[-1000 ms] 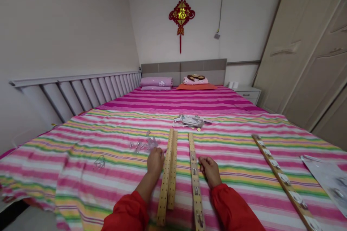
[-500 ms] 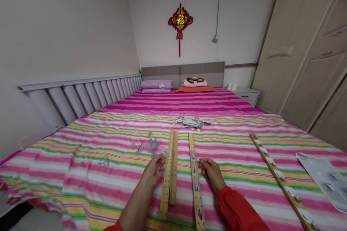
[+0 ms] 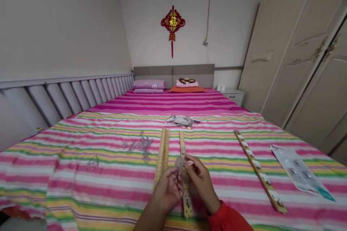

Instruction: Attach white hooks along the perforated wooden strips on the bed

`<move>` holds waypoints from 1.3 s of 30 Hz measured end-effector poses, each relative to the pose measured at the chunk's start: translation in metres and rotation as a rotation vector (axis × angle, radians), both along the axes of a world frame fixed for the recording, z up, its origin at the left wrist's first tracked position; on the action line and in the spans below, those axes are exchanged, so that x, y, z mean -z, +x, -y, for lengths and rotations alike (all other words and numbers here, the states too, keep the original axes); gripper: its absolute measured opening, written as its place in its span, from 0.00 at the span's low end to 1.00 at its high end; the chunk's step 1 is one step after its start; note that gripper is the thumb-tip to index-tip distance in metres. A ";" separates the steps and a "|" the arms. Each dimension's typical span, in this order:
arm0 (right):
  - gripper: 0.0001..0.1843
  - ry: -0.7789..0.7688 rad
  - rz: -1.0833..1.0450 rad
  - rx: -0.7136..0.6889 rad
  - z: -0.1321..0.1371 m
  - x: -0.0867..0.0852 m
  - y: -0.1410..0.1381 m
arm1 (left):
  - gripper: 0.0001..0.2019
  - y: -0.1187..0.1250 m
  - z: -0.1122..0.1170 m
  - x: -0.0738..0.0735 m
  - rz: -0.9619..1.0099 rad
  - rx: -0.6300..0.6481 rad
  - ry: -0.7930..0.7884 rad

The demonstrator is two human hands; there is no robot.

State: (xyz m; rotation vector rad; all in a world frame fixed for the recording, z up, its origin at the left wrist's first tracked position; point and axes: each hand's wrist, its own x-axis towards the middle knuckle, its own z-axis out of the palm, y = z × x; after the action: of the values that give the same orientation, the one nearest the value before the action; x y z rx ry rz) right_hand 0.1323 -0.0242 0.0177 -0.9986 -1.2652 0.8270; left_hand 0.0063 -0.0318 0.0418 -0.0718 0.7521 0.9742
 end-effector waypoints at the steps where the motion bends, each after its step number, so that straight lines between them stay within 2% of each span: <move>1: 0.20 0.025 0.029 -0.042 0.002 -0.003 0.004 | 0.03 0.001 0.003 0.000 0.006 0.042 0.001; 5: 0.17 0.048 0.078 -0.189 0.006 -0.006 0.014 | 0.02 0.003 0.010 0.002 0.050 0.181 0.008; 10: 0.17 -0.005 -0.004 -0.166 0.005 -0.003 0.019 | 0.03 0.001 0.011 -0.002 0.056 0.235 0.027; 14: 0.15 -0.106 -0.140 -0.161 0.004 -0.002 0.020 | 0.06 -0.001 0.008 -0.006 0.021 0.260 0.062; 17: 0.15 -0.184 -0.256 -0.193 0.004 -0.002 0.019 | 0.08 0.000 0.006 -0.004 -0.110 0.209 0.109; 22: 0.17 -0.290 -0.403 -0.221 0.005 0.001 0.016 | 0.08 -0.001 0.005 0.008 -0.508 -0.048 0.341; 29: 0.15 -0.417 -0.555 -0.298 0.010 0.009 0.006 | 0.13 0.000 0.007 0.014 -0.833 -0.088 0.693; 34: 0.18 -0.419 -0.452 -0.262 0.010 0.019 0.002 | 0.10 0.001 0.008 0.020 -0.965 -0.138 0.759; 39: 0.30 -0.188 -0.160 -0.046 0.013 0.023 0.003 | 0.08 -0.007 0.006 0.022 -1.027 -0.093 0.768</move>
State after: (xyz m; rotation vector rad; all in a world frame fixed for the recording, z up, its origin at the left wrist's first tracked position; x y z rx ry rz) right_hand 0.1355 -0.0371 -0.0050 -1.0330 -1.0911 1.0556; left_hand -0.0006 -0.0374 0.0199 1.1449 1.2410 1.3284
